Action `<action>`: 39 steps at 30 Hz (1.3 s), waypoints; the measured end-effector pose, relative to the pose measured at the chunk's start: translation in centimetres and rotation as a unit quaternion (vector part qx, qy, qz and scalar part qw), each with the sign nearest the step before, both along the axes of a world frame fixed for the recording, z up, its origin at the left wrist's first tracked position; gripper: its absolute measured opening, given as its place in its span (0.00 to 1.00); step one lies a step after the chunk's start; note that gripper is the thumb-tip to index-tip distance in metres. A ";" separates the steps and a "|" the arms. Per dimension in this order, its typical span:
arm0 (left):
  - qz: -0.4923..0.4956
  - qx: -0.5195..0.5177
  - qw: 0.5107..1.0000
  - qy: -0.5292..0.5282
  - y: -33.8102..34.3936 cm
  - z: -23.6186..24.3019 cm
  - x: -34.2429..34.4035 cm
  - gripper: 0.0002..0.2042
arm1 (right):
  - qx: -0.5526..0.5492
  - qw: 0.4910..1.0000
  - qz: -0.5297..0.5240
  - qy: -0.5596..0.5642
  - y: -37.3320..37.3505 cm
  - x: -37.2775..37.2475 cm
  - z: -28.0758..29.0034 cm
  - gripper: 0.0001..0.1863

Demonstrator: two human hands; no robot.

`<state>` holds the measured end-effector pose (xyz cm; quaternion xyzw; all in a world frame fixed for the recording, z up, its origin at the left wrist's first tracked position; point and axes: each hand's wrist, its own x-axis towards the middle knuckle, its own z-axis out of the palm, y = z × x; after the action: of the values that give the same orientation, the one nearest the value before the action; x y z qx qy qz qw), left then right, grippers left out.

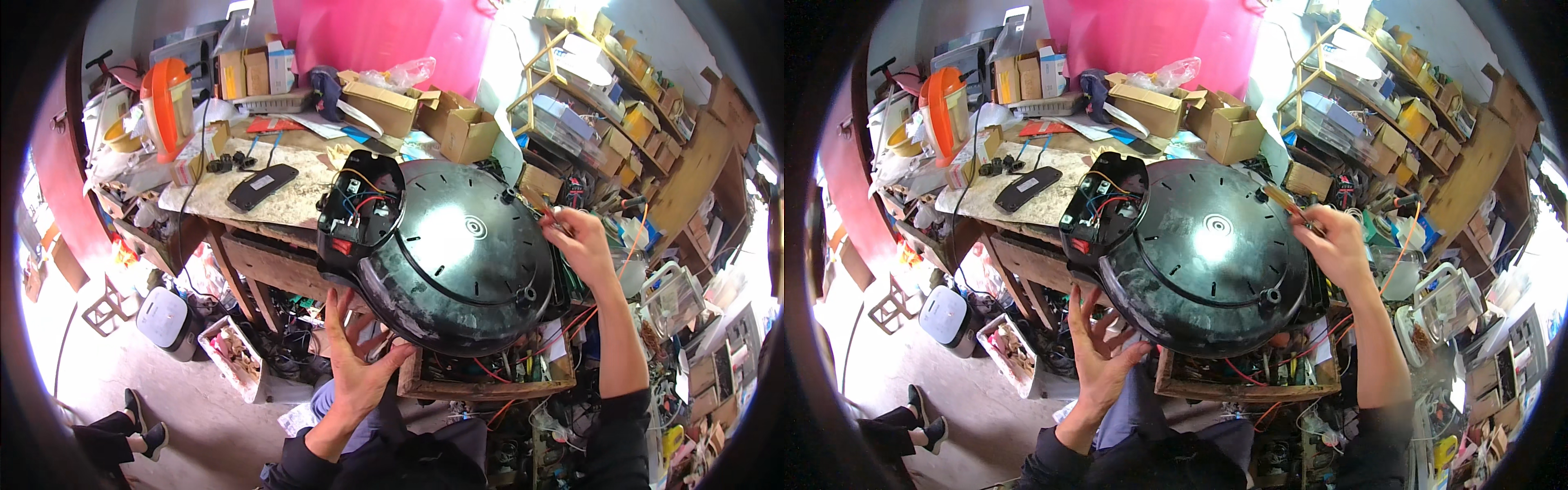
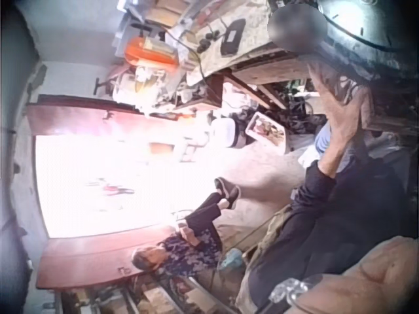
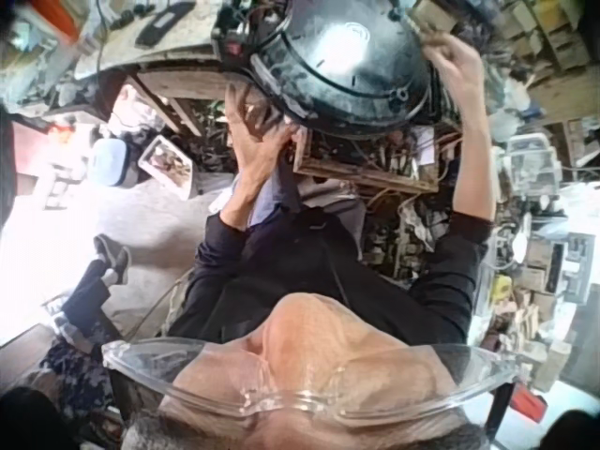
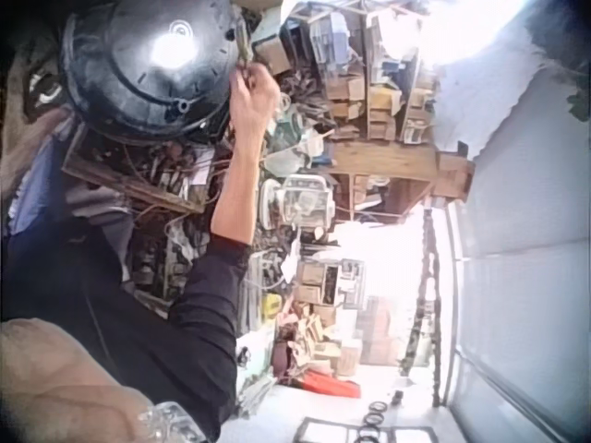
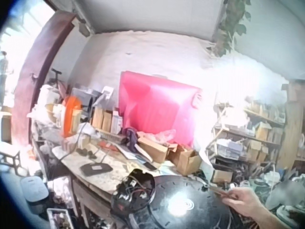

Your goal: The person disassembles a black round electric appliance, likely a waffle iron, using a screwdriver to remove screws from the base. They separate the top and bottom halves, inspect the internal wiring and heating elements, and then reassemble the unit by screwing the base back together.

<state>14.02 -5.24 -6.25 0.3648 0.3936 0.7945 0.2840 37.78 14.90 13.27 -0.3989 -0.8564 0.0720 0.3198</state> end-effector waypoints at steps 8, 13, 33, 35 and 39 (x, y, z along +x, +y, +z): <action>0.078 -0.047 0.978 0.187 -0.5 0.0 -0.3 0.61 | -0.076 0.960 0.220 -0.155 -1.9 -16.3 3.0 0.16; 0.063 -0.014 0.972 0.225 0.4 0.3 0.8 0.61 | -0.050 0.947 0.243 -0.202 0.9 -20.2 1.4 0.18; 0.069 -0.019 0.976 0.206 0.4 0.8 0.7 0.60 | -0.004 0.961 0.227 -0.155 1.8 -22.8 0.2 0.15; 0.068 -0.019 0.976 0.206 0.4 0.6 0.6 0.60 | 0.000 0.953 0.235 -0.192 1.8 -23.2 0.0 0.15; 0.085 -0.027 0.972 0.219 0.4 0.7 0.4 0.60 | -0.021 0.943 0.261 -0.205 1.9 -23.3 0.6 0.16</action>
<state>14.41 -4.86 -5.54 0.4874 0.4972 0.7055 0.1322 14.51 16.82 13.88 -0.1738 -0.9759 0.0875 0.0987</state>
